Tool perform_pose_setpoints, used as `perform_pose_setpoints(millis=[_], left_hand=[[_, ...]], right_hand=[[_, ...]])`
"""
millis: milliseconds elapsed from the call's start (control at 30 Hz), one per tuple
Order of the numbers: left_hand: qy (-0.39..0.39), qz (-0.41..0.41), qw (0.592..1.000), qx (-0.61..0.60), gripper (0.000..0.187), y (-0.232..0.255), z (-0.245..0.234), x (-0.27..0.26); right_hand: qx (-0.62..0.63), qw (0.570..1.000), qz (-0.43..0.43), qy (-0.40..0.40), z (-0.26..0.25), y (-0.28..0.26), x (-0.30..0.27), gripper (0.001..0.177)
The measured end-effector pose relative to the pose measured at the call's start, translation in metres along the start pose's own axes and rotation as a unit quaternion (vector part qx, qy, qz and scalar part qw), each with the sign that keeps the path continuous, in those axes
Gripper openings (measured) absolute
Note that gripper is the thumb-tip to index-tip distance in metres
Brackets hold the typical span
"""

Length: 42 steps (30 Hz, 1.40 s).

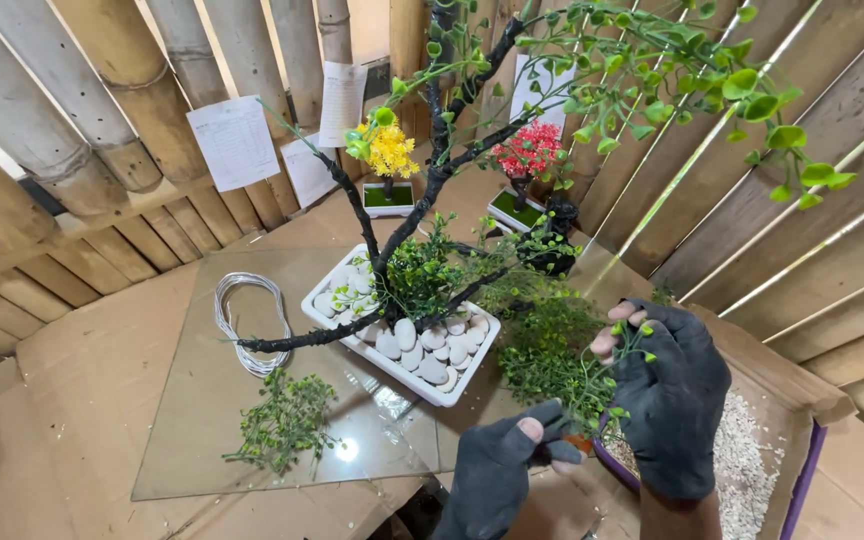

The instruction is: The person arranges artificial green foliage and flowers onto a black branch structure in a white rectangular pot filled with white stones. They use wire to secure the branches and adjust the placement of the leaves and flowers throughout the process.

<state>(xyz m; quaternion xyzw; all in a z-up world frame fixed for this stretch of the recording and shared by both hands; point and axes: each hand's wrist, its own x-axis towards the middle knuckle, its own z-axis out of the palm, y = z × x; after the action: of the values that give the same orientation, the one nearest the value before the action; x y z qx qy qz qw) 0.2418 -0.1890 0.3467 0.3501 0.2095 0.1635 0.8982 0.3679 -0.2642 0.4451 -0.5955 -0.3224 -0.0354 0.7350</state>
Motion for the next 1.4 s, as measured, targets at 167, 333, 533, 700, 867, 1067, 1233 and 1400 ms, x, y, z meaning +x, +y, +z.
perform_pose_setpoints(millis=[167,333,533,700,867,1067,1233,1400], left_hand=[[0.047,-0.034,0.998,0.004,0.05,0.007,0.009,-0.004],[0.116,-0.07,0.989,0.056,0.04,-0.001,0.001,0.012],[0.13,-0.04,0.984,0.116,0.026,0.003,-0.005,0.013],[0.159,0.047,0.965,0.204,0.015,0.02,0.0,0.006],[0.182,0.181,0.937,0.238,0.02,0.067,0.011,-0.008],[0.179,0.289,0.915,0.215,0.023,0.101,0.015,-0.007],[0.186,0.251,0.941,0.131,0.028,0.109,0.018,-0.008],[0.175,0.266,0.929,0.186,0.024,0.107,0.019,-0.01]], right_hand=[[-0.271,0.943,-0.19,-0.045,0.011,-0.009,0.004,0.008],[0.018,0.997,0.056,0.045,0.027,-0.009,0.001,0.014],[0.036,0.993,0.093,0.063,0.03,-0.015,-0.002,0.013],[-0.198,0.962,-0.172,-0.082,0.022,-0.024,-0.001,0.024],[-0.171,0.983,-0.054,-0.048,0.023,-0.007,0.003,0.029],[-0.019,0.991,0.086,-0.099,0.029,0.0,-0.005,0.032],[-0.037,0.989,0.046,-0.132,0.033,-0.006,-0.009,0.021],[-0.015,0.988,-0.001,-0.155,0.034,0.001,-0.01,0.018]])
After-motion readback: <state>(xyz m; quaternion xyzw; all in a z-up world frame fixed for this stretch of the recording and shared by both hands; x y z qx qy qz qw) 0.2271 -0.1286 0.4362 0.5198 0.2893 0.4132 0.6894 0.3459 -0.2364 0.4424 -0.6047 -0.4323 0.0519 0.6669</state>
